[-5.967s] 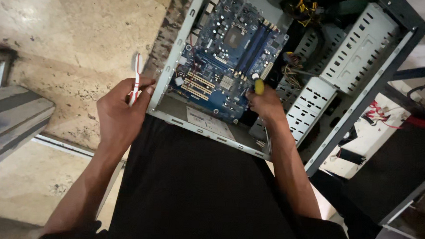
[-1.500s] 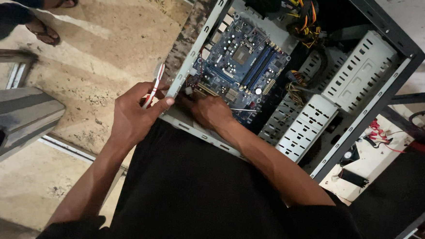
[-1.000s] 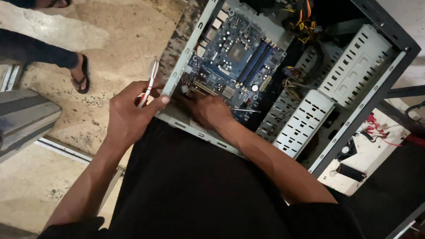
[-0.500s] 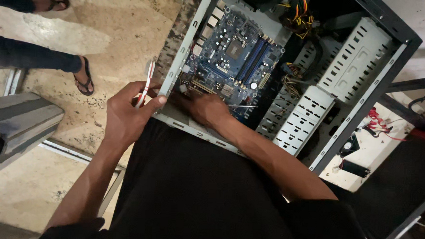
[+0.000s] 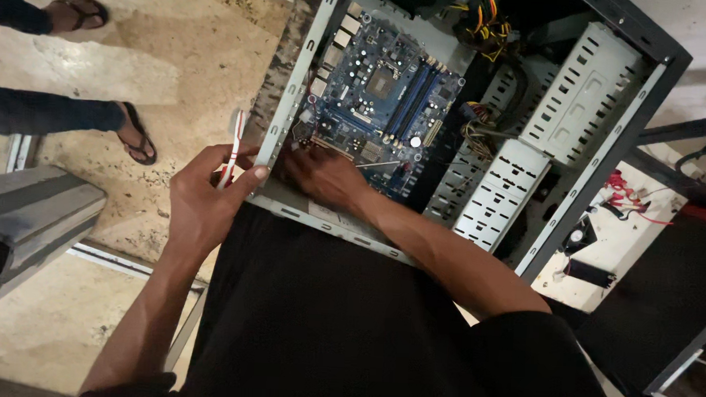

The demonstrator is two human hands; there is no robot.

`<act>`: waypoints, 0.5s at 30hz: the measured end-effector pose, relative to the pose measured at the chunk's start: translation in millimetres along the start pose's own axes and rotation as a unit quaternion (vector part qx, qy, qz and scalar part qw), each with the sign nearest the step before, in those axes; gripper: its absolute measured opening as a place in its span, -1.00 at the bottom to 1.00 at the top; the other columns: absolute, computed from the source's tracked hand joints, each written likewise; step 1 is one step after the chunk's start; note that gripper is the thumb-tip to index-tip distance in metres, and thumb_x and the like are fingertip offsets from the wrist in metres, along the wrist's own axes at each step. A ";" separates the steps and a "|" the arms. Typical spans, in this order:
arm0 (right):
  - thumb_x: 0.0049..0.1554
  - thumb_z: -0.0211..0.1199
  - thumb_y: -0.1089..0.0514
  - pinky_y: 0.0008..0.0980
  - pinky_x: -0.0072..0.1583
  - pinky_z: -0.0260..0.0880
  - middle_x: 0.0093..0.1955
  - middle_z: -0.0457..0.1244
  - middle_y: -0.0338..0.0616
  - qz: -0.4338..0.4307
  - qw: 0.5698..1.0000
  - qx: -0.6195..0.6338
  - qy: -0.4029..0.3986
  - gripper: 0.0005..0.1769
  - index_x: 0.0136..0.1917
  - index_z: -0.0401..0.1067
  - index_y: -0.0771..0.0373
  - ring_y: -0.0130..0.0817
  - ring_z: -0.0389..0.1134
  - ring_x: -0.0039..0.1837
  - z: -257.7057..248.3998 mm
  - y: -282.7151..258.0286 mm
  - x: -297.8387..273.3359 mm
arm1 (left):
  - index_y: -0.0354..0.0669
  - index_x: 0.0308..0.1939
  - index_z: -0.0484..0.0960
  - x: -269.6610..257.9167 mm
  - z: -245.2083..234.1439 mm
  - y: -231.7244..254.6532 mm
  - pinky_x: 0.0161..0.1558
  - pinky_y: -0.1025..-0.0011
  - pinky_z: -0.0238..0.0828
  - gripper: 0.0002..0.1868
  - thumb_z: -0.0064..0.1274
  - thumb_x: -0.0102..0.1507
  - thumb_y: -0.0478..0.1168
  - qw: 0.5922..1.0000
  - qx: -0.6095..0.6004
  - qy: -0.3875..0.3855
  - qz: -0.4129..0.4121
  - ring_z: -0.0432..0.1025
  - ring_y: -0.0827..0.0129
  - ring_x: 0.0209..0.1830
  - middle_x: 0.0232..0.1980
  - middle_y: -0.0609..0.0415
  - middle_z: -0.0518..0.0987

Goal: The person removes a CPU fan from a computer case using a screwdriver. They then use the screwdriver to unscrew and remove the motherboard from the case, detaching it from the chassis.

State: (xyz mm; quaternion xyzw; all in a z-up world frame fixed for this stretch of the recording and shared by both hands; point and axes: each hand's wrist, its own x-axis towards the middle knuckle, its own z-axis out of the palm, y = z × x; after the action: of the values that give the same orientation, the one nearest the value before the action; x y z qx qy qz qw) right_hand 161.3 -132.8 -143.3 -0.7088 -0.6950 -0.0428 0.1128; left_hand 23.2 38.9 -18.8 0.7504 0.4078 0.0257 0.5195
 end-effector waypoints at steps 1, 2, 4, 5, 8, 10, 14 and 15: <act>0.14 0.21 0.10 -0.20 -0.18 0.47 -0.07 0.28 -0.06 -0.003 1.000 0.001 0.000 -0.74 0.10 0.46 0.18 -0.07 0.44 -0.14 -11.1 0.3 7.1 | 0.01 0.05 0.78 -0.4 0.8 0.2 -0.15 0.30 0.58 -0.66 0.48 0.21 -0.14 1.000 0.000 0.002 -0.002 0.55 0.30 -0.34 -0.21 0.09 0.69; 0.11 0.22 0.12 -0.21 -0.23 0.44 -0.13 0.26 -0.07 0.006 1.000 0.001 0.006 -0.77 0.05 0.46 0.19 -0.08 0.41 -0.18 -22.0 1.1 14.5 | 0.01 0.05 0.78 -0.1 1.6 0.5 -0.12 0.24 0.59 -0.65 0.48 0.21 -0.13 1.000 0.007 0.003 -0.003 0.58 0.20 -0.28 -0.19 0.04 0.70; 0.09 0.24 0.15 -0.23 -0.27 0.41 -0.18 0.24 -0.08 0.012 1.000 0.000 0.012 -0.80 0.00 0.46 0.20 -0.09 0.38 -0.22 -31.3 3.1 20.1 | 0.01 0.06 0.79 0.4 2.2 2.6 -0.09 0.18 0.59 -0.64 0.49 0.21 -0.12 1.000 0.013 0.004 -0.004 0.62 0.09 -0.23 -0.18 -0.01 0.70; 0.11 0.22 0.15 -0.24 -0.25 0.42 -0.17 0.24 -0.09 0.007 1.000 0.000 0.013 -0.81 0.01 0.47 0.18 -0.10 0.38 -0.20 -29.5 4.4 18.3 | 0.05 0.04 0.78 0.7 2.1 4.2 -0.06 0.23 0.59 -0.65 0.48 0.21 -0.09 1.000 0.014 0.003 -0.020 0.60 0.19 -0.23 -0.18 0.07 0.71; 0.12 0.21 0.16 -0.24 -0.21 0.43 -0.14 0.26 -0.09 0.000 1.000 -0.013 0.016 -0.80 0.04 0.48 0.17 -0.11 0.40 -0.15 -7.6 0.9 10.5 | 0.11 0.03 0.78 0.5 2.7 7.6 -0.03 0.31 0.60 -0.66 0.47 0.20 -0.05 0.999 0.024 0.002 -0.044 0.59 0.31 -0.24 -0.18 0.19 0.71; 0.12 0.22 0.16 -0.23 -0.18 0.43 -0.12 0.27 -0.08 -0.002 0.999 -0.030 0.020 -0.78 0.06 0.48 0.17 -0.11 0.41 -0.13 5.9 0.6 8.6 | 0.12 0.03 0.78 2.6 3.1 9.5 -0.03 0.33 0.60 -0.66 0.47 0.20 -0.04 0.998 0.032 0.003 -0.047 0.59 0.34 -0.24 -0.20 0.23 0.71; 0.13 0.19 0.18 -0.18 -0.17 0.42 -0.12 0.29 -0.04 0.004 1.000 -0.004 0.012 -0.73 0.11 0.49 0.22 -0.06 0.41 -0.14 0.9 -1.7 12.5 | 0.11 0.03 0.79 -0.1 0.7 9.9 -0.01 0.26 0.59 -0.65 0.47 0.18 -0.04 0.998 0.036 -0.005 -0.049 0.61 0.22 -0.21 -0.18 0.14 0.71; 0.11 0.20 0.20 -0.17 -0.18 0.41 -0.13 0.28 -0.01 -0.002 0.999 -0.016 0.030 -0.74 0.09 0.49 0.21 -0.03 0.40 -0.15 -4.6 -1.5 15.5 | 0.05 0.05 0.78 -0.3 -0.4 10.4 -0.02 0.21 0.58 -0.63 0.47 0.19 -0.06 0.999 0.023 -0.006 -0.049 0.60 0.16 -0.21 -0.18 0.05 0.71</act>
State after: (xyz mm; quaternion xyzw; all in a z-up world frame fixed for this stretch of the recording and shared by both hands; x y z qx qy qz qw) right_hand 160.6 -118.6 -135.3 -0.7074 -0.6922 -0.0755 0.1217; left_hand 28.9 37.7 -10.2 0.7416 0.4416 -0.0134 0.5048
